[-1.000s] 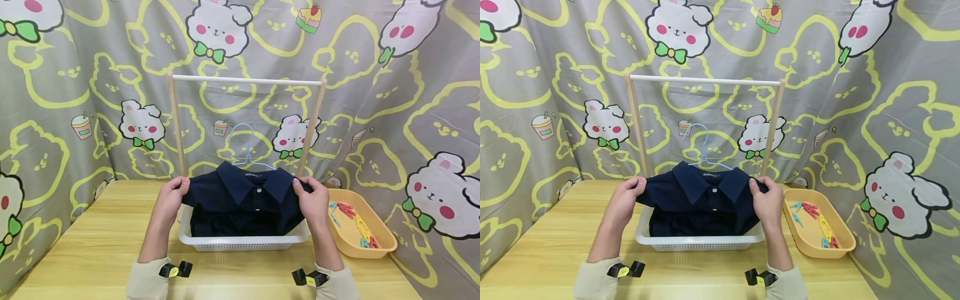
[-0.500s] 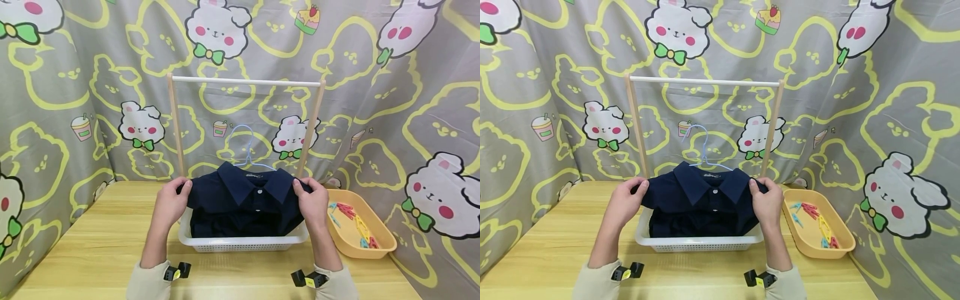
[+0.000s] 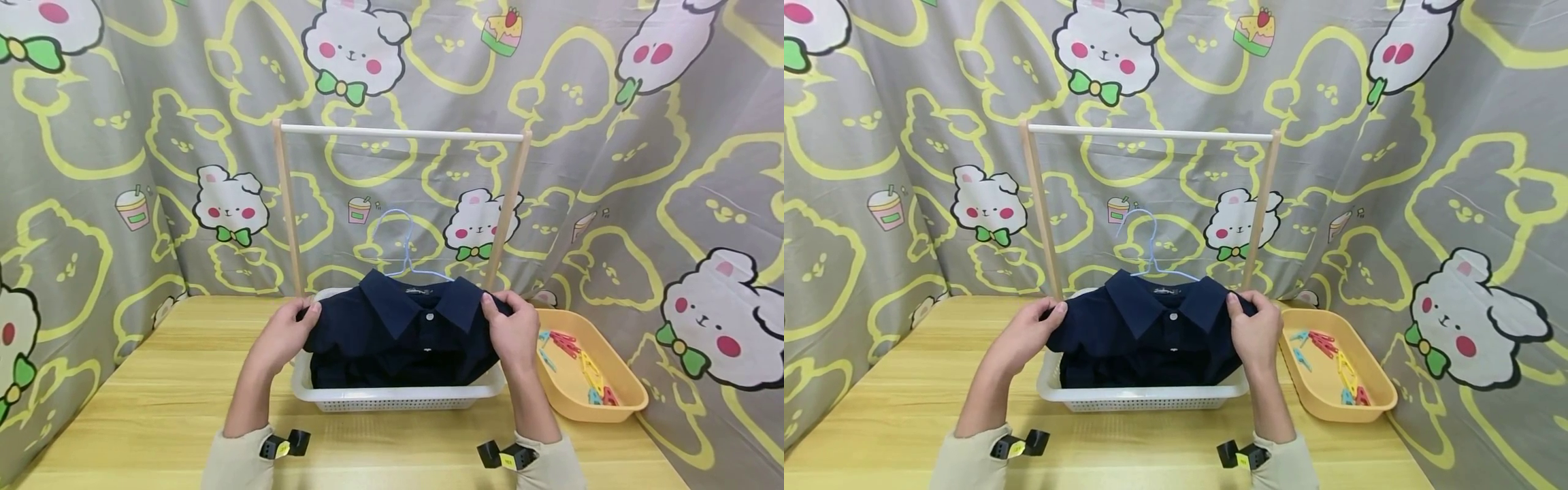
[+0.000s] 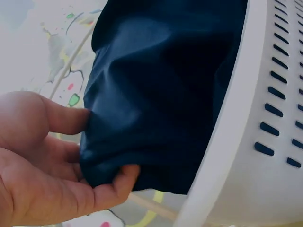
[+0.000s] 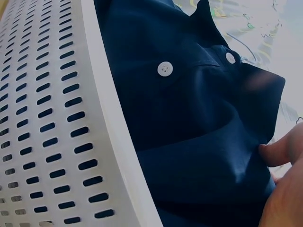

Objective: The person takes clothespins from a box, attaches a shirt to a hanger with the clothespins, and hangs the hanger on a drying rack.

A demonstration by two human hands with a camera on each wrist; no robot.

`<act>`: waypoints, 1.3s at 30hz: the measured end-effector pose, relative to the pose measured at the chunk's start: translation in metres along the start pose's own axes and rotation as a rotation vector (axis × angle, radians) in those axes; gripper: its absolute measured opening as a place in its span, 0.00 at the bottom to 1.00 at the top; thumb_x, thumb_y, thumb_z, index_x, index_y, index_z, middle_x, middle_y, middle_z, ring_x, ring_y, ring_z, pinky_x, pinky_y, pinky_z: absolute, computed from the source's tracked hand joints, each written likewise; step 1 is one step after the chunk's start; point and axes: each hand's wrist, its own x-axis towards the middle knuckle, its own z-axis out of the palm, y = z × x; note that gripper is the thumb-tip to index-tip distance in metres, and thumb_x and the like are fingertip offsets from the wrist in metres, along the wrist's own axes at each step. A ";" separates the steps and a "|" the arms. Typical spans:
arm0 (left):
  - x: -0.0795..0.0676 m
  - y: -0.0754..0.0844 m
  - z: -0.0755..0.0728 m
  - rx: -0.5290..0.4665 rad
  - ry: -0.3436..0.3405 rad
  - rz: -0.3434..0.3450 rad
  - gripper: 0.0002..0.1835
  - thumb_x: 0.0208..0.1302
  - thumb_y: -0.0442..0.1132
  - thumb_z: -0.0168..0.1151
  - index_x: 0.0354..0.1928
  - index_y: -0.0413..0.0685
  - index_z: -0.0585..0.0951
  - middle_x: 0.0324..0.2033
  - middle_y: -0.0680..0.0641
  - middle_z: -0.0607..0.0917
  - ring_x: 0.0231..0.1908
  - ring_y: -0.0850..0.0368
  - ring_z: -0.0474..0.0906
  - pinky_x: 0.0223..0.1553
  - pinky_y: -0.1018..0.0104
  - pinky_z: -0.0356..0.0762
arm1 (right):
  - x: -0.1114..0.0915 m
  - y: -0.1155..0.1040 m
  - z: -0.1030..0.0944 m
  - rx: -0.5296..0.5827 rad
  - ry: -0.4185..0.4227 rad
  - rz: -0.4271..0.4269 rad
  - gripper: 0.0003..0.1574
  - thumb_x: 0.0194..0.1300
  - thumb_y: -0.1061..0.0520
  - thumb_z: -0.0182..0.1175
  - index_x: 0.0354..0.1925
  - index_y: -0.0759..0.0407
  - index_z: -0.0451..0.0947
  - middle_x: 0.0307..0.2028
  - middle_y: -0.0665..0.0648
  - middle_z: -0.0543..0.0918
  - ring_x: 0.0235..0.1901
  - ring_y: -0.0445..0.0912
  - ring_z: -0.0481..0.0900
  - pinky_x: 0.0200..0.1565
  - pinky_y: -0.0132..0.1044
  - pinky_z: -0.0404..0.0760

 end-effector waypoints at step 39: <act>0.011 -0.013 0.002 -0.591 0.054 -0.108 0.11 0.71 0.38 0.56 0.35 0.47 0.87 0.34 0.54 0.84 0.37 0.59 0.81 0.43 0.69 0.81 | 0.005 0.002 -0.005 -0.018 -0.081 0.052 0.15 0.69 0.51 0.65 0.41 0.63 0.83 0.43 0.63 0.84 0.41 0.49 0.75 0.41 0.29 0.72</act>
